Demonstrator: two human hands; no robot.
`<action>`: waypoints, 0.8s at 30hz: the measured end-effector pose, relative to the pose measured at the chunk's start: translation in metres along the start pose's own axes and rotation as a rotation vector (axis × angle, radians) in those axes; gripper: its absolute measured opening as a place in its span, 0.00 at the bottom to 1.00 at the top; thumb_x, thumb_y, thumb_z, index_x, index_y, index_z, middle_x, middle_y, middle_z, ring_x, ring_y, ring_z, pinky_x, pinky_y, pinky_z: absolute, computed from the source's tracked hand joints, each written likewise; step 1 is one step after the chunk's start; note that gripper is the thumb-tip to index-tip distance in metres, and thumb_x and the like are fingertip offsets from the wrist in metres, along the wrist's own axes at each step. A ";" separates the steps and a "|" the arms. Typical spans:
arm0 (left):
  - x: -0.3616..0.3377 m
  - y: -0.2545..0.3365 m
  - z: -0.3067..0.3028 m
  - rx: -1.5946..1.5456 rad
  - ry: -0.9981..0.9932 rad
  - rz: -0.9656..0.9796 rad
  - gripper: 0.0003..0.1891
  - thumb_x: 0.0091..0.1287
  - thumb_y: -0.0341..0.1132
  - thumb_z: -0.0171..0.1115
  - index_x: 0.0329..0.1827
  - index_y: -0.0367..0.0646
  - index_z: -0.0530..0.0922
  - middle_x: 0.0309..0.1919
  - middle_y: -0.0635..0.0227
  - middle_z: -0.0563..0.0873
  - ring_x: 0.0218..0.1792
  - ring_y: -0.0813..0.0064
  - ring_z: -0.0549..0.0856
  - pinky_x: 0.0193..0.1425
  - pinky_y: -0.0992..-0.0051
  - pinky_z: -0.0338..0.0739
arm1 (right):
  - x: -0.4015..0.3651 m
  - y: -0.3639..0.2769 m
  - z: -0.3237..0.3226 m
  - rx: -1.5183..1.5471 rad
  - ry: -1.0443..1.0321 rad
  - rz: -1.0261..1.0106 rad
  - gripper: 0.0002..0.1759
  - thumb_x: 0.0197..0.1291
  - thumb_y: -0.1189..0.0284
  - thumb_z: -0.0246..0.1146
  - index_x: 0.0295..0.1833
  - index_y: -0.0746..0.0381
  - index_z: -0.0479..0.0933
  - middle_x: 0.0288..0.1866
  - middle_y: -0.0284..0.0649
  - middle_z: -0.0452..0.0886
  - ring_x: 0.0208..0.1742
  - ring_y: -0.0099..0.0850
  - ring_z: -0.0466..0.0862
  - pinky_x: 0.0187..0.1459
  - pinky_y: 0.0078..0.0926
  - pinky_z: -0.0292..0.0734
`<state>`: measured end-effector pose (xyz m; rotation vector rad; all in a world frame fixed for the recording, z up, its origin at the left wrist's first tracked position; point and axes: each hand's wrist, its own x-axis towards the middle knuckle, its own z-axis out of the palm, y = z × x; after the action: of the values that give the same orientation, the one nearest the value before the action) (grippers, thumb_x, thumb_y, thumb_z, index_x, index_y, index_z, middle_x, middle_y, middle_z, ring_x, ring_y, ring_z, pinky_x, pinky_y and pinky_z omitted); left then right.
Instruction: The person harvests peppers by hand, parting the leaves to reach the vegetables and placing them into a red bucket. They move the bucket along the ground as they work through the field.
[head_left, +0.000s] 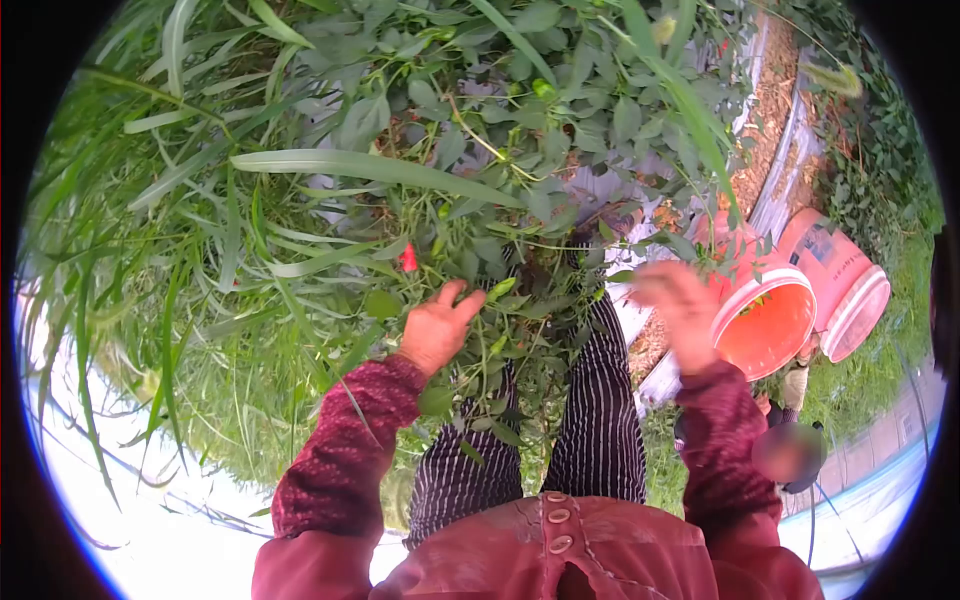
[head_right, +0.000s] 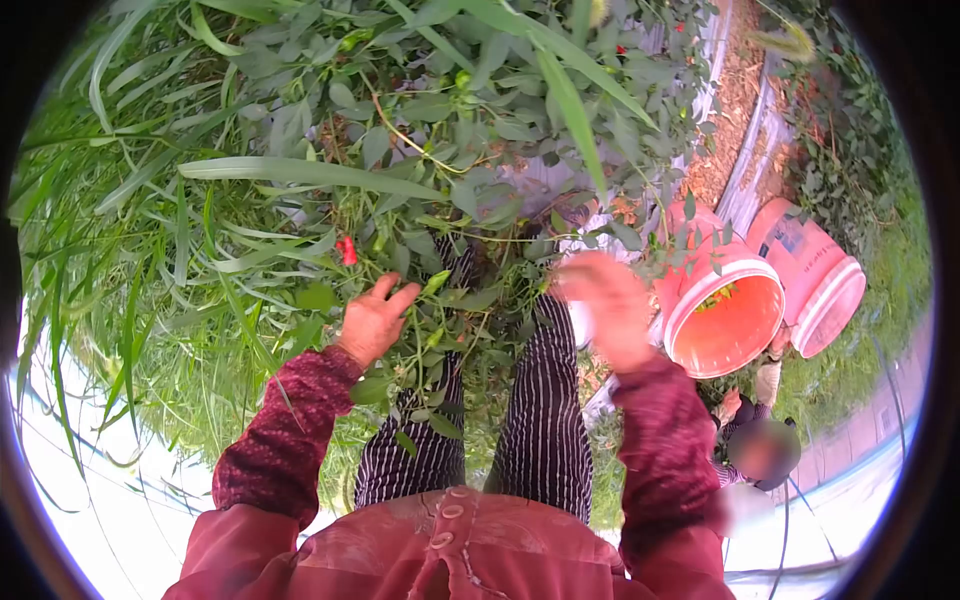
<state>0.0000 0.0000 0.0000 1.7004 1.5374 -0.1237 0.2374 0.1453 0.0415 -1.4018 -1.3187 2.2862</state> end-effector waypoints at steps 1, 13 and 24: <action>0.001 0.007 0.001 0.021 -0.002 0.004 0.23 0.45 0.30 0.61 0.49 0.49 0.77 0.52 0.61 0.78 0.33 0.62 0.84 0.34 0.70 0.81 | 0.003 -0.008 0.002 0.005 -0.011 0.003 0.14 0.66 0.65 0.53 0.49 0.61 0.77 0.43 0.41 0.80 0.42 0.34 0.81 0.48 0.33 0.78; -0.006 -0.004 0.017 0.055 0.012 0.030 0.23 0.47 0.30 0.58 0.51 0.45 0.75 0.43 0.58 0.76 0.31 0.66 0.81 0.32 0.68 0.78 | 0.165 0.068 0.140 -1.115 -0.637 -0.090 0.18 0.56 0.74 0.52 0.54 0.61 0.73 0.51 0.47 0.77 0.52 0.41 0.80 0.51 0.37 0.77; -0.013 -0.006 0.011 0.058 0.019 0.023 0.24 0.48 0.30 0.58 0.53 0.49 0.75 0.40 0.63 0.76 0.30 0.67 0.81 0.28 0.70 0.78 | 0.140 0.058 0.119 -1.109 -0.605 -0.119 0.19 0.52 0.65 0.57 0.53 0.50 0.73 0.51 0.44 0.77 0.46 0.41 0.81 0.49 0.43 0.74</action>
<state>-0.0037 -0.0168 -0.0029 1.7686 1.5415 -0.1414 0.0841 0.1128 -0.0714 -0.6712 -3.0348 1.9582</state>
